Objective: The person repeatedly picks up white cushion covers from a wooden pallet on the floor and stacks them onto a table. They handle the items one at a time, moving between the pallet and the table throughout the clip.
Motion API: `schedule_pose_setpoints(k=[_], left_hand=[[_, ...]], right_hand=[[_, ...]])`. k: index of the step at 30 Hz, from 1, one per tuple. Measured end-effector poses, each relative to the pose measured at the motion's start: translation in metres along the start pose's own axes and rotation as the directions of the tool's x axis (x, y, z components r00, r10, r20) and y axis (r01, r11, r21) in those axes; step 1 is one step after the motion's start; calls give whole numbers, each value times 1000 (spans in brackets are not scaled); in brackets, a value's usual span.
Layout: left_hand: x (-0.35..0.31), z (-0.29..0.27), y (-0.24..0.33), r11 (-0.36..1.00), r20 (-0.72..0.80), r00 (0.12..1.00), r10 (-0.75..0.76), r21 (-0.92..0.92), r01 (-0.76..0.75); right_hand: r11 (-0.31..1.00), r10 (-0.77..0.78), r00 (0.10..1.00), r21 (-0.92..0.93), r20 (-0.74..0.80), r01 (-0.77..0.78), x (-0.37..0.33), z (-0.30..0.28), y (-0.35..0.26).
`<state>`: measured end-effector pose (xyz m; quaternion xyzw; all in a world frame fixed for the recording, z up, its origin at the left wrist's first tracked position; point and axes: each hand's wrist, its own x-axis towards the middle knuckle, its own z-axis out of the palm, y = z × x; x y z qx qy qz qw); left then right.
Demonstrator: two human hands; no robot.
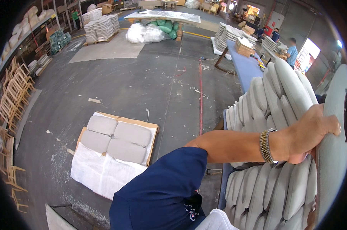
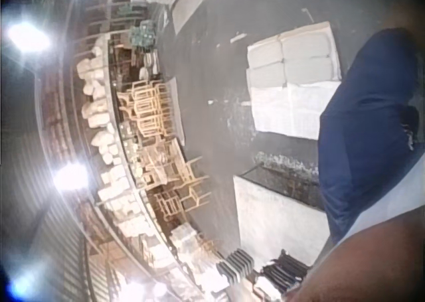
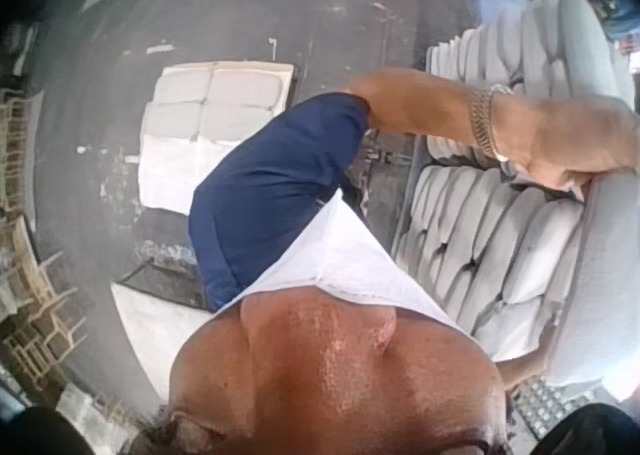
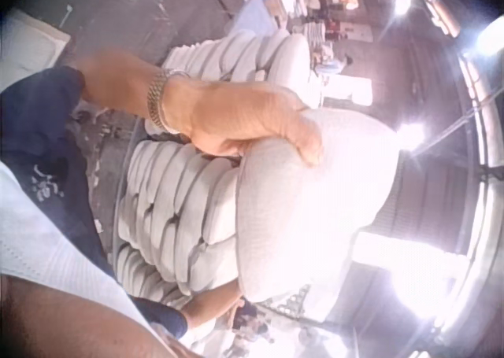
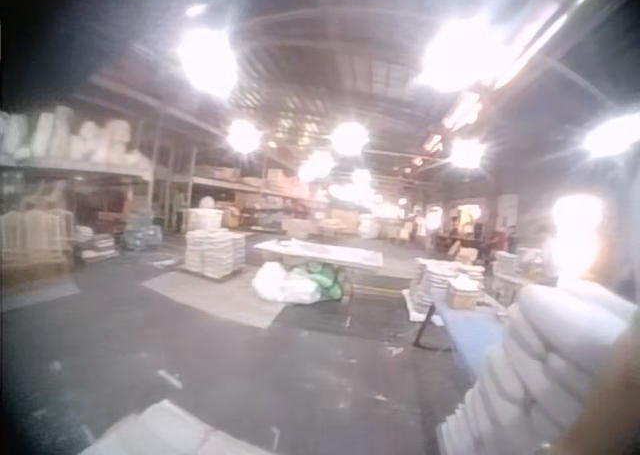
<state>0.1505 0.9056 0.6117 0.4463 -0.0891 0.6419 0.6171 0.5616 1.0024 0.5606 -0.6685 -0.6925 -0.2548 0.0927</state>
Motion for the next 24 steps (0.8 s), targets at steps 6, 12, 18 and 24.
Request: schedule_pose_setpoints(k=[6,12,18,24], left_hand=[[4,-5,-23,1000,123,992,21,-15,-19],[16,-3,-63,999,267,963,47,-15,-44],[9,59,-159,973,198,961,194,-165,-162],[-50,156,-231,964,110,980,166,-228,-138]], right_hand=[[987,-14,979,153,-206,46,-21,-16,-14],[941,116,822,326,-557,88,-83,-89,-27],[907,318,422,402,-849,127,-161,-162,-52],[983,176,576,175,-798,-57,-207,-178,-75]])
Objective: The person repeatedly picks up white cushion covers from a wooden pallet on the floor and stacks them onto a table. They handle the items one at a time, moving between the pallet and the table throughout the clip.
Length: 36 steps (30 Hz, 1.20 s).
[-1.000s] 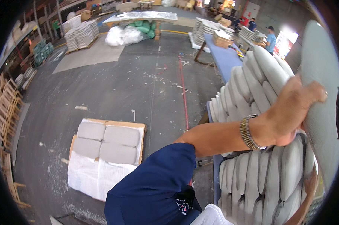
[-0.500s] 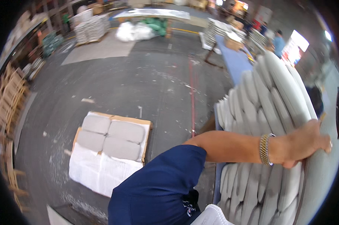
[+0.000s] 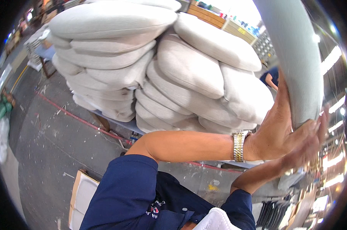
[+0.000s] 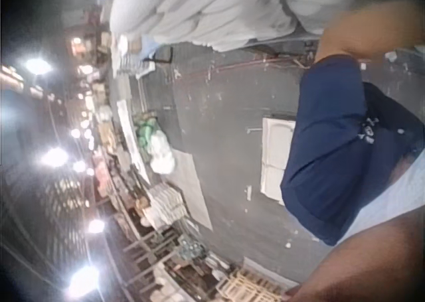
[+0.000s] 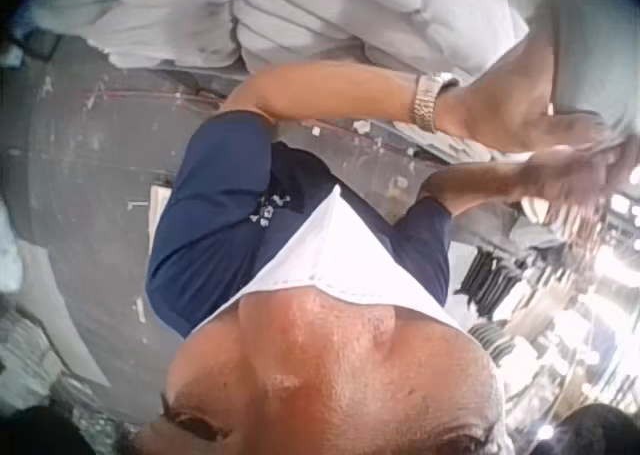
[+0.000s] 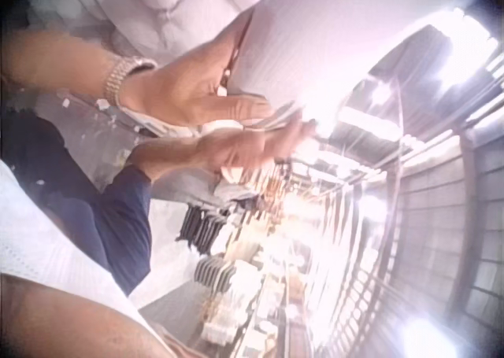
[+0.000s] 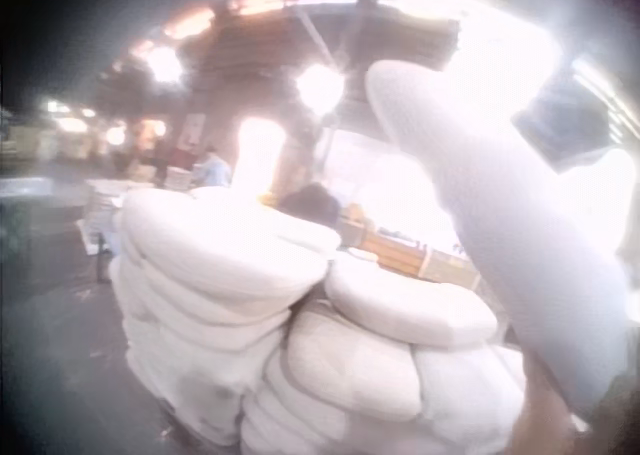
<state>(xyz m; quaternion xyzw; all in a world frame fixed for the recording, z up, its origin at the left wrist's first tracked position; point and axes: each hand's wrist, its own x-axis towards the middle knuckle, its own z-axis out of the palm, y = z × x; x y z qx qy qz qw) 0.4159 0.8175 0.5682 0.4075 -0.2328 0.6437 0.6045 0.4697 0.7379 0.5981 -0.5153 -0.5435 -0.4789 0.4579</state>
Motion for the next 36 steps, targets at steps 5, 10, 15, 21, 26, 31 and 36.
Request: schedule_pose_setpoints(k=[5,10,15,21,26,31,36], left_hand=[[-52,-33,3,752,432,616,-659,411,515],[-32,-117,60,763,470,811,-348,645,-45],[48,-202,88,443,68,977,-204,896,30],[86,-267,43,370,-92,879,-467,883,289],[135,-262,5,260,-210,741,-638,847,463],[150,-252,-14,390,-254,711,-656,692,607],[171,-293,-46,357,-369,740,-563,699,620]], right_hand=[[882,423,905,203,50,-424,-49,-19,104],[489,746,553,260,371,-833,-99,-13,124],[422,695,545,347,469,-837,-83,-8,131],[443,661,651,507,373,-740,-69,5,183],[467,679,655,494,330,-733,-36,-23,179],[266,797,473,486,375,-833,-109,-24,209],[214,850,419,518,319,-828,-98,-1,178]])
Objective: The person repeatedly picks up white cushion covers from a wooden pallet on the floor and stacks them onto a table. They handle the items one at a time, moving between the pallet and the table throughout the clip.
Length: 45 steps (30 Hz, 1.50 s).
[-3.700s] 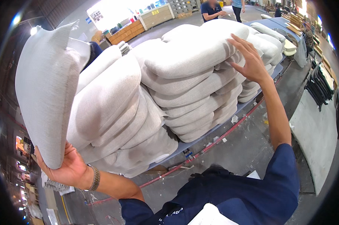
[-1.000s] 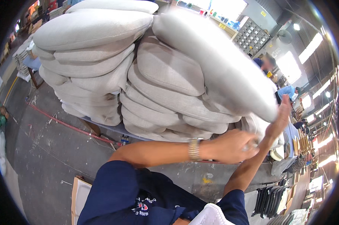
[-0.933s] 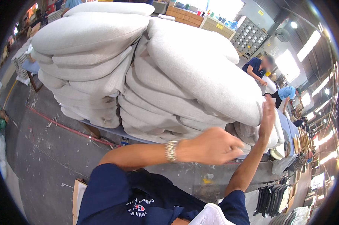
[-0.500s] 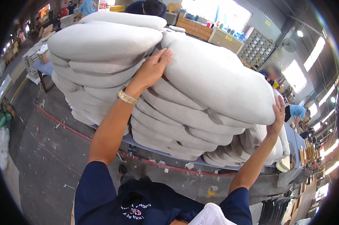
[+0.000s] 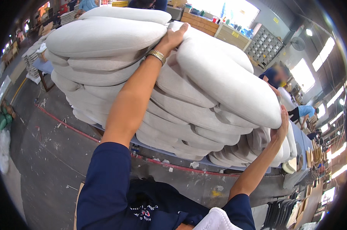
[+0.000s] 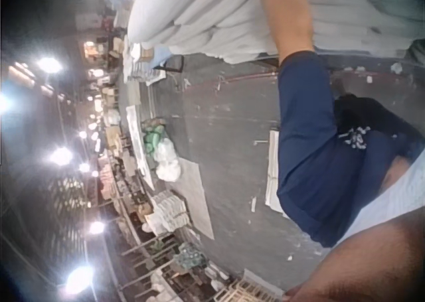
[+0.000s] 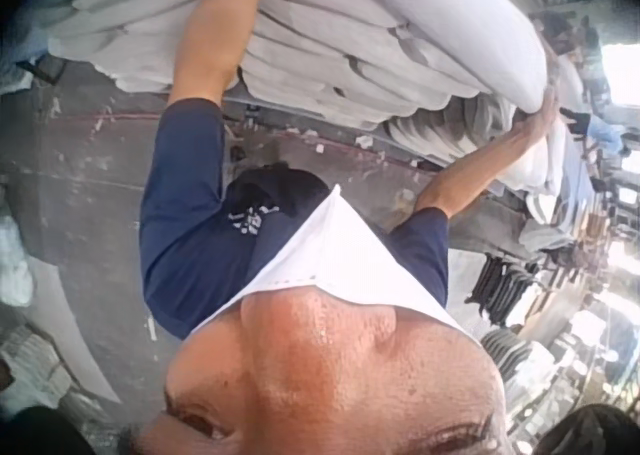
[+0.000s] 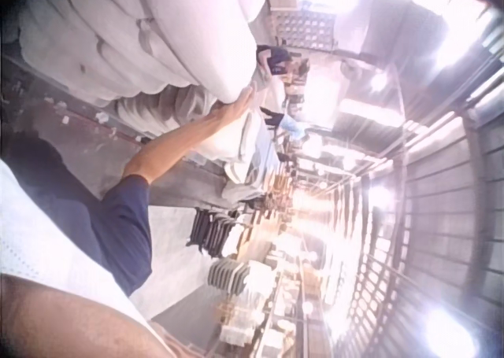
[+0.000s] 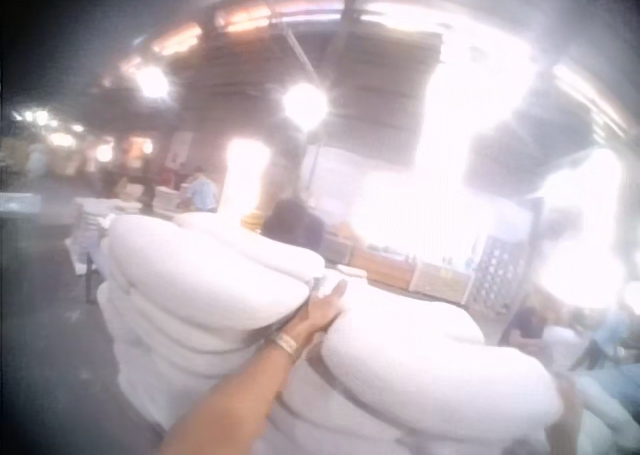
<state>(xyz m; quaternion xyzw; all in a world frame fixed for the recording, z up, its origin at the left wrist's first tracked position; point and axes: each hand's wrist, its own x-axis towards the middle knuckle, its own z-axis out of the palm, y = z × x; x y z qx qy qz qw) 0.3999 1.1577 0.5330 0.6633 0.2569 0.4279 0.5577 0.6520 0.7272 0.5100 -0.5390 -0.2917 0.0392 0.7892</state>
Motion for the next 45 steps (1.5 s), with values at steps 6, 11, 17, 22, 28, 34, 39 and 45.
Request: schedule_pose_setpoints(k=[6,11,17,22,28,34,39,45], left_hand=[[-99,-6,17,934,268,908,320,73,-351],[-149,-5,26,876,-25,894,448,213,-434],[-121,-29,-21,496,-148,537,831,634,-593],[-191,-29,-18,846,-357,791,498,402,-351],[-307,-36,-115,832,-315,779,542,329,-446],[-472,-98,-318,798,86,944,-319,562,218],[-679,-251,-386,425,-625,239,-743,-165,890],[-883,-248,-395,129,-571,-524,-632,-744,656]], right_hand=[[1000,-16,1000,-27,21,17,5,-8,1],[999,-48,992,-8,118,49,9,23,-2],[938,-188,959,-253,211,239,49,59,50],[674,-419,843,-506,337,538,5,103,48],[629,-538,689,-312,485,712,-84,178,43],[979,182,-60,-175,981,108,-270,314,87],[876,463,-319,-483,827,20,-425,387,162],[901,367,-640,-430,675,62,-564,476,202]])
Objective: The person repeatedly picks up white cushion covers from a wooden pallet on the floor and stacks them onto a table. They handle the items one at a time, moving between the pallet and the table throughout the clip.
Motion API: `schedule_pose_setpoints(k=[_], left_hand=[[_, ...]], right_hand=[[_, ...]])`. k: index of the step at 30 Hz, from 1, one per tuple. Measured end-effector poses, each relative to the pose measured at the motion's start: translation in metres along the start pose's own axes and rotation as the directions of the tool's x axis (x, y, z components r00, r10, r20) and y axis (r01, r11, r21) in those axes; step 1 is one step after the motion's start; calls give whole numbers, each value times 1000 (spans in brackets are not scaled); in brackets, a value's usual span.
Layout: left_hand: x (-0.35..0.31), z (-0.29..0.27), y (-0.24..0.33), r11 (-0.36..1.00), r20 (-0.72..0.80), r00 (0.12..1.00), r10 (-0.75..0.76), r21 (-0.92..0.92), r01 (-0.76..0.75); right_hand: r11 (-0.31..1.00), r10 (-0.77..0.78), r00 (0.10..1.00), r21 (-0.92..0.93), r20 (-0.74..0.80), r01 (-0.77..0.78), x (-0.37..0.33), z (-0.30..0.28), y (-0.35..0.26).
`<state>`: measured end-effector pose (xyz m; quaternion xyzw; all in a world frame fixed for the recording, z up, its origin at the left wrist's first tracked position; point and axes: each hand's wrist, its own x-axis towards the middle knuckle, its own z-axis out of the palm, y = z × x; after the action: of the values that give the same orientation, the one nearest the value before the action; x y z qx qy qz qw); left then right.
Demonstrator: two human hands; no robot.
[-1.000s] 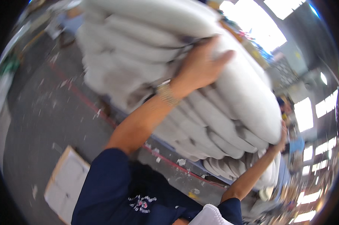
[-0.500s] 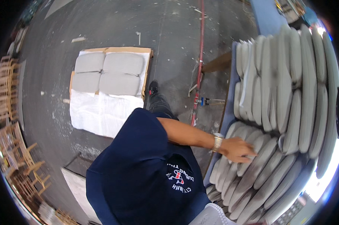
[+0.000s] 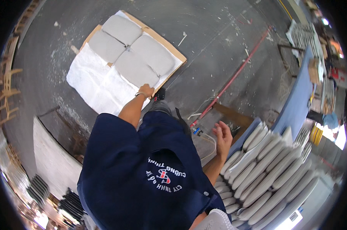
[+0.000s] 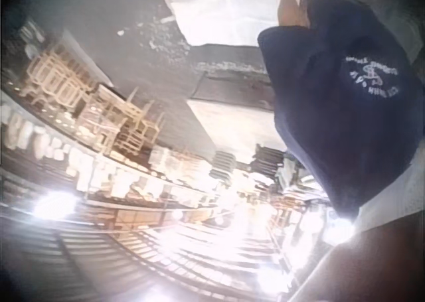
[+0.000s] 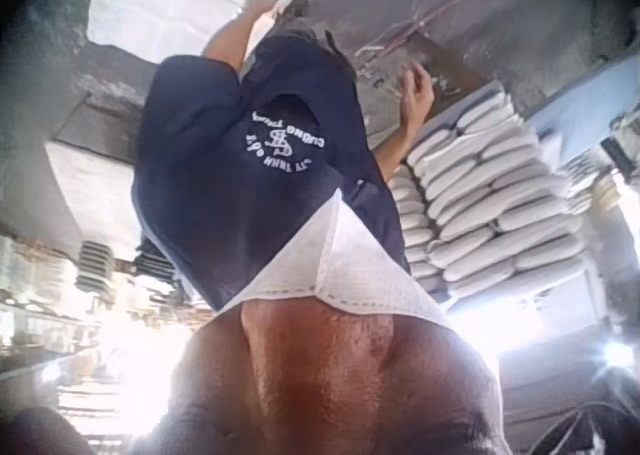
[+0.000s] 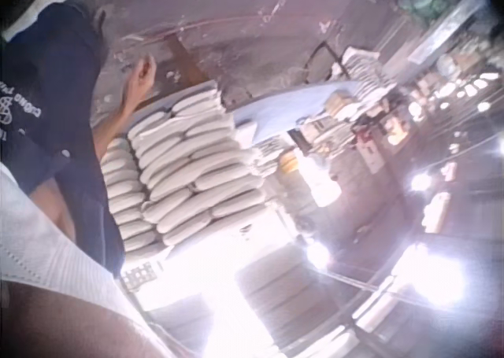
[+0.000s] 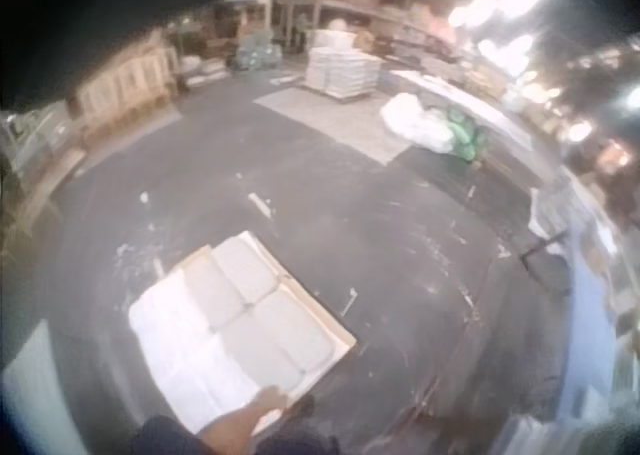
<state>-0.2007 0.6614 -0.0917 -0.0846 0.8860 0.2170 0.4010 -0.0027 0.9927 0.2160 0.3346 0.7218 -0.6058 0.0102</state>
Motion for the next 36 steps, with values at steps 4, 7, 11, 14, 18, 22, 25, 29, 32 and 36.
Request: schedule_pose_setpoints(k=[4,7,11,14,18,22,25,29,32,36], left_hand=[[1,26,-37,803,109,971,-214,-546,238],[-34,43,-30,349,246,910,-333,-864,362],[-14,87,-24,-246,436,778,-452,-899,361],[43,126,-33,-392,455,736,-501,-878,276],[142,192,-61,-606,538,693,-480,-775,182],[239,218,-71,-780,610,645,-460,-625,35],[273,231,-83,-864,560,717,-415,-490,-117],[271,196,-53,-905,697,577,-426,-323,-277],[236,188,-46,-852,473,711,-520,-350,-390],[189,130,-24,-864,201,855,-479,-281,-418]], right_hand=[[994,108,963,-5,247,-111,109,45,-3],[941,321,866,-27,384,-337,180,72,39],[841,539,707,-249,457,-480,294,124,134],[790,613,654,-310,443,-529,377,177,213],[758,649,643,-273,407,-593,459,264,284],[748,664,651,-333,367,-575,512,341,363],[719,694,682,-288,230,-633,533,385,394],[723,686,680,-138,258,-677,545,387,393],[796,595,721,-140,354,-588,517,392,344],[654,589,561,65,582,-754,507,389,269]])
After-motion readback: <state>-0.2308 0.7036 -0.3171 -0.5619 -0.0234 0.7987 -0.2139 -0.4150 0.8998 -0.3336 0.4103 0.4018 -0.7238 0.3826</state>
